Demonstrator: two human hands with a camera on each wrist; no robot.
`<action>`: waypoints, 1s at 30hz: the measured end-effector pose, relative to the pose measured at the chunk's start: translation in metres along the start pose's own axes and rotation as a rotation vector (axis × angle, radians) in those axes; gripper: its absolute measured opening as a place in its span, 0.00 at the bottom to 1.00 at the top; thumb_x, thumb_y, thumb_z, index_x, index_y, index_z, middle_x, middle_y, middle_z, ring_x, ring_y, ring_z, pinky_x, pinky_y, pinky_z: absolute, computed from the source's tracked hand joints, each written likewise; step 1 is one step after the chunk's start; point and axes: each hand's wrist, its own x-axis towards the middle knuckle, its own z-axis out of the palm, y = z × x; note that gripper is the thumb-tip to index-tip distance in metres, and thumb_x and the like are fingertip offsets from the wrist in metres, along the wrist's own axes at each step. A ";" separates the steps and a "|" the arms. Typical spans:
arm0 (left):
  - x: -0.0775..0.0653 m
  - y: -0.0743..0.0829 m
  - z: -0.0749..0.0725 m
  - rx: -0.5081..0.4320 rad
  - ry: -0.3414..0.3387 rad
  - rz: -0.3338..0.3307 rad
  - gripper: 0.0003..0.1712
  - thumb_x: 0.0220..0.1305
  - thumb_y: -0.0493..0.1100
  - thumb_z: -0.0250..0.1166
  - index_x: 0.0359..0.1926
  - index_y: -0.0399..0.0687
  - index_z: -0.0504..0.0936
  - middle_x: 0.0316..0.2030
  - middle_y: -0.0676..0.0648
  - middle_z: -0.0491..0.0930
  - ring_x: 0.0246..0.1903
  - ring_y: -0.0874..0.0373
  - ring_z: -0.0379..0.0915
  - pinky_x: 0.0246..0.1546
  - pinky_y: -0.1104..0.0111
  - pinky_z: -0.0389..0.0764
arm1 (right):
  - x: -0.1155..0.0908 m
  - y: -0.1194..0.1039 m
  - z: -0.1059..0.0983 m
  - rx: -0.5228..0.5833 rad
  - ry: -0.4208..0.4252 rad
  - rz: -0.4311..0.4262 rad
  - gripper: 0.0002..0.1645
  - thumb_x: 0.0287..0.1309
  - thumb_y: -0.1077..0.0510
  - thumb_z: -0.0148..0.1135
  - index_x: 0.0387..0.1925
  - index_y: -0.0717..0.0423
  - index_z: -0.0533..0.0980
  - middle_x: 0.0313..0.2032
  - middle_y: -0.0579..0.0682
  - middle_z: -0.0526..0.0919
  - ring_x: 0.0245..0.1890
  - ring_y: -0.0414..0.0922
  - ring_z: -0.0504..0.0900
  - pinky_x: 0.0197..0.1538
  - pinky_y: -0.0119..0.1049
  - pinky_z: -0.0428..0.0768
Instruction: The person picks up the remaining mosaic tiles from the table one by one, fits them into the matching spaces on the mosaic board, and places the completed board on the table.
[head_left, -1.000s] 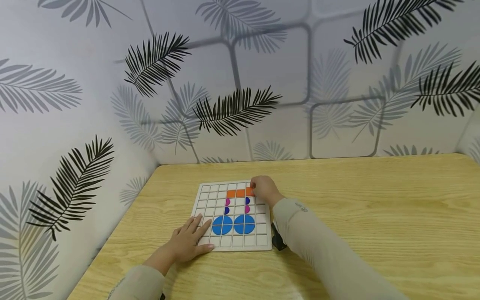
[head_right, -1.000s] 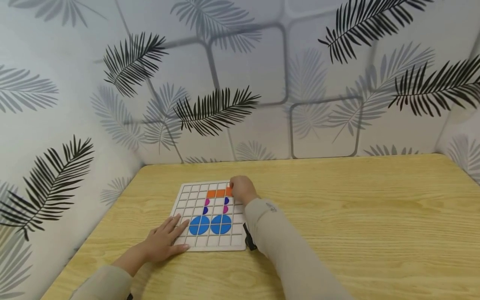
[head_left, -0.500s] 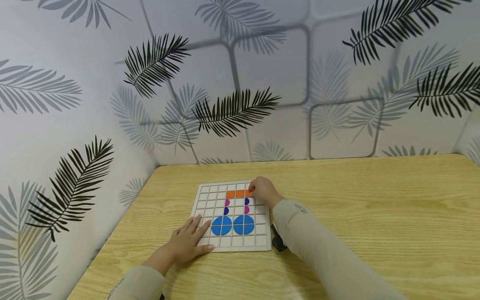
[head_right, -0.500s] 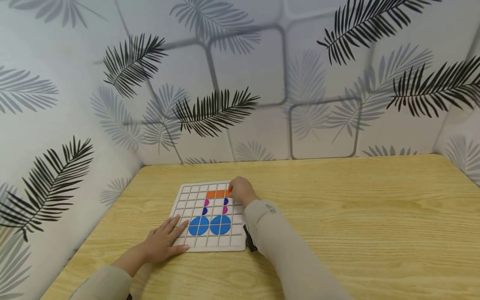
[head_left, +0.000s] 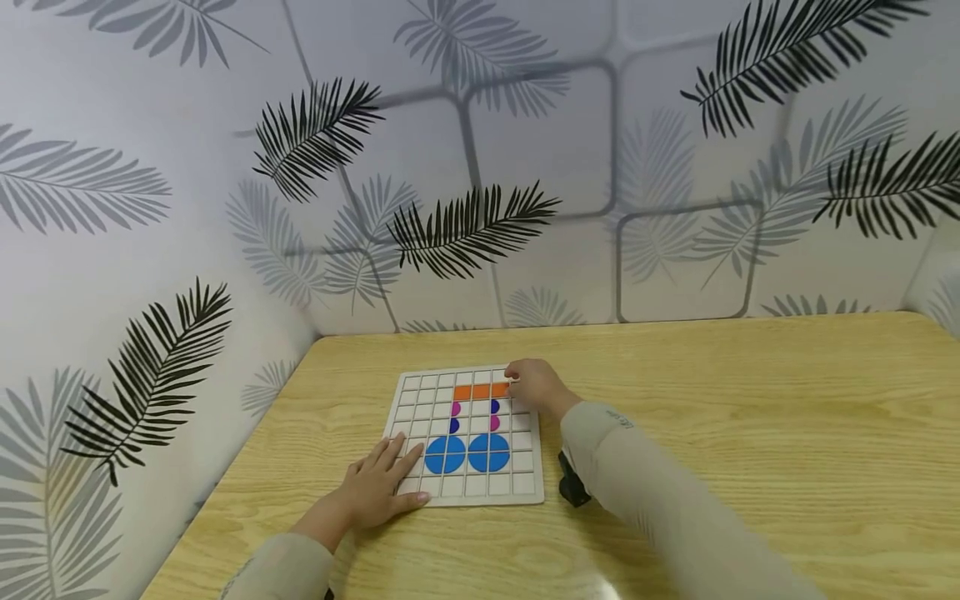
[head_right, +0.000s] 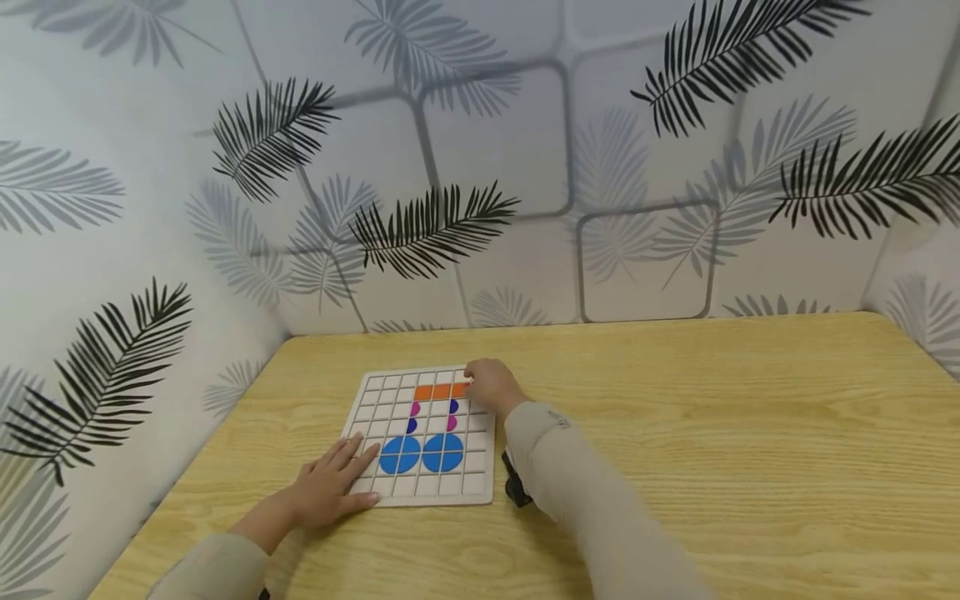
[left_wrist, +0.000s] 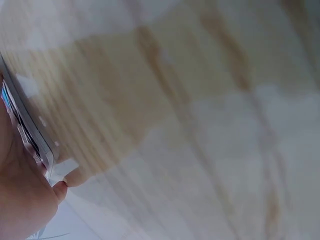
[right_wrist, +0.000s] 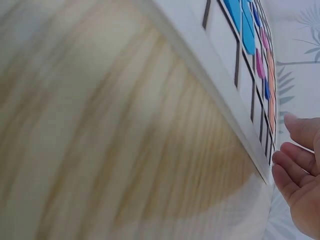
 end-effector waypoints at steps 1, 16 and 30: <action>0.001 -0.001 0.001 -0.002 0.000 0.000 0.43 0.55 0.68 0.45 0.65 0.49 0.52 0.64 0.39 0.43 0.62 0.42 0.36 0.50 0.43 0.48 | -0.002 -0.001 -0.003 0.007 -0.009 0.027 0.14 0.51 0.59 0.58 0.41 0.59 0.76 0.41 0.52 0.77 0.43 0.48 0.73 0.46 0.40 0.70; 0.019 -0.006 -0.005 0.006 0.009 0.001 0.44 0.53 0.68 0.48 0.64 0.49 0.54 0.63 0.39 0.46 0.61 0.42 0.39 0.49 0.42 0.51 | -0.056 -0.012 -0.066 -0.051 -0.040 0.071 0.18 0.56 0.55 0.53 0.44 0.64 0.74 0.43 0.56 0.76 0.45 0.52 0.72 0.47 0.43 0.69; 0.022 -0.007 -0.017 -0.064 -0.002 -0.055 0.41 0.52 0.62 0.56 0.62 0.47 0.58 0.62 0.38 0.50 0.61 0.43 0.43 0.48 0.39 0.50 | -0.118 -0.002 -0.105 -0.113 -0.017 0.003 0.23 0.59 0.51 0.50 0.51 0.63 0.70 0.48 0.59 0.73 0.47 0.56 0.71 0.45 0.49 0.68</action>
